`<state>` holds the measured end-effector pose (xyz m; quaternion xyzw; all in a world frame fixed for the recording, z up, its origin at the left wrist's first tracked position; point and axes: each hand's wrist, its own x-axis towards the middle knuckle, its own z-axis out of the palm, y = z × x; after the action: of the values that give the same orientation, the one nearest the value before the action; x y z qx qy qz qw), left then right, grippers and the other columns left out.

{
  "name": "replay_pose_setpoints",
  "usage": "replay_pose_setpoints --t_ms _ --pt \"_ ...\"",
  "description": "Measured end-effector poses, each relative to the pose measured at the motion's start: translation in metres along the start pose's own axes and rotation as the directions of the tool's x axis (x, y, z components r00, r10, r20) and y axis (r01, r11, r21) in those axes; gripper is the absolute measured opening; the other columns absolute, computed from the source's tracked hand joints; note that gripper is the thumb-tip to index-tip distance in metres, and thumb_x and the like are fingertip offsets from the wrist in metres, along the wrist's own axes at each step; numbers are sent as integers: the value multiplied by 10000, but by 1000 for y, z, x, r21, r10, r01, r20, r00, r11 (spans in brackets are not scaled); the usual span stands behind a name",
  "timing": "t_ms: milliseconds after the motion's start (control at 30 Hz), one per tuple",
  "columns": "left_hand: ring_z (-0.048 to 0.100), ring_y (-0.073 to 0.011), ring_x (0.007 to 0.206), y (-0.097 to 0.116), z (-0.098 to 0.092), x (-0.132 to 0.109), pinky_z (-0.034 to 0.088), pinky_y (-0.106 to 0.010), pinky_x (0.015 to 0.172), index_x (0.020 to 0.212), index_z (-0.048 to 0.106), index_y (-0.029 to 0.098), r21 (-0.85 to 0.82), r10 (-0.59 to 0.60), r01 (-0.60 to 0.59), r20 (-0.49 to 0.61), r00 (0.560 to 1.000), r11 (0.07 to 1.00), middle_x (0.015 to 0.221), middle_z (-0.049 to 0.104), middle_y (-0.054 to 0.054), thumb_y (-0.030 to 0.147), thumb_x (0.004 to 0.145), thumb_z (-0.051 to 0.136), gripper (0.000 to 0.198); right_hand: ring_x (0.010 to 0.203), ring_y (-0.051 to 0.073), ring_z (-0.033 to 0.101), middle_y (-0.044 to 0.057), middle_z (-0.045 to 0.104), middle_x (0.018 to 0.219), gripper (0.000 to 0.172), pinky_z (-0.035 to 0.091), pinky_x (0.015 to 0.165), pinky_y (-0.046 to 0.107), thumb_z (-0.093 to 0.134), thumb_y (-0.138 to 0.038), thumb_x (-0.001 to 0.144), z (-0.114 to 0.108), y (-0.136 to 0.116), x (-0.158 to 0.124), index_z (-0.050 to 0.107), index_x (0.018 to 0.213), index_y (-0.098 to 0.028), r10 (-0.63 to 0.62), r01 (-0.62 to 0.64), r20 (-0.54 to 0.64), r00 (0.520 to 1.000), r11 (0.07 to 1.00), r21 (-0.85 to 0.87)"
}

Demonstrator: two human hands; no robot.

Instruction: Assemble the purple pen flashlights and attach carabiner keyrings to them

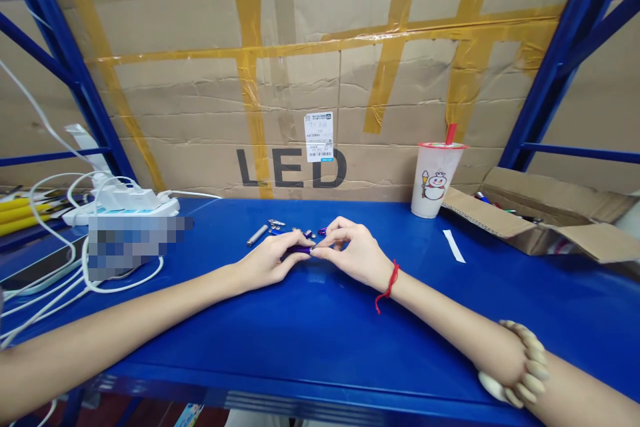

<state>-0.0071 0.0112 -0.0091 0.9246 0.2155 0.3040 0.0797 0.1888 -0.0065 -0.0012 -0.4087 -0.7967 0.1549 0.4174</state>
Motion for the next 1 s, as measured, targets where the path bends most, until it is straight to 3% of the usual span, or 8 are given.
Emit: replay_pose_setpoints --t_ms 133,300,433,567,667,833,1000 --pt "584 -172 973 -2 2 1 456 -287 853 1035 505 179 37 -7 8 -4 1000 999 1043 620 -59 209 884 436 169 574 110 506 28 542 687 227 433 529 250 647 -371 683 1 2 2 703 591 -171 105 -110 56 993 991 79" --pt "583 -170 948 -2 2 3 455 -282 839 1022 511 176 70 -32 37 -64 997 997 1005 627 -57 217 892 426 161 518 87 482 39 565 727 299 406 467 237 659 -444 638 5 4 3 692 614 -148 214 -217 36 976 955 204" --pt "591 -167 898 -1 2 5 456 -275 804 1027 500 175 83 -89 96 -83 993 992 981 625 -58 221 898 413 162 448 57 445 50 569 782 367 373 400 230 639 -503 653 6 5 4 676 604 -141 212 -209 9 977 953 222" --pt "597 -171 874 0 2 6 456 -278 781 1039 491 189 95 -133 142 -98 986 985 965 631 -49 232 905 395 171 454 55 445 38 555 783 322 401 428 229 651 -476 677 2 7 6 698 699 -158 83 -68 -137 987 991 114" --pt "604 -172 842 1 1 6 458 -277 759 1045 492 182 87 -162 169 -86 983 982 944 637 -49 227 911 375 183 473 48 445 29 536 836 260 430 489 231 669 -419 697 -4 8 5 709 819 -192 -115 107 -212 971 993 -49" --pt "601 -187 865 3 0 6 458 -280 749 1038 509 168 85 -128 130 -28 991 988 963 639 -63 212 913 364 196 548 71 500 33 560 845 194 409 512 222 595 -366 794 -9 7 3 725 760 -225 -394 332 -150 907 887 -321" --pt "593 -194 927 3 0 5 450 -290 801 1029 514 176 72 -85 84 2 996 994 1035 628 -60 215 910 375 187 525 59 496 25 583 817 197 368 472 202 569 -322 822 -12 3 0 727 739 -238 -489 406 -85 868 799 -442"
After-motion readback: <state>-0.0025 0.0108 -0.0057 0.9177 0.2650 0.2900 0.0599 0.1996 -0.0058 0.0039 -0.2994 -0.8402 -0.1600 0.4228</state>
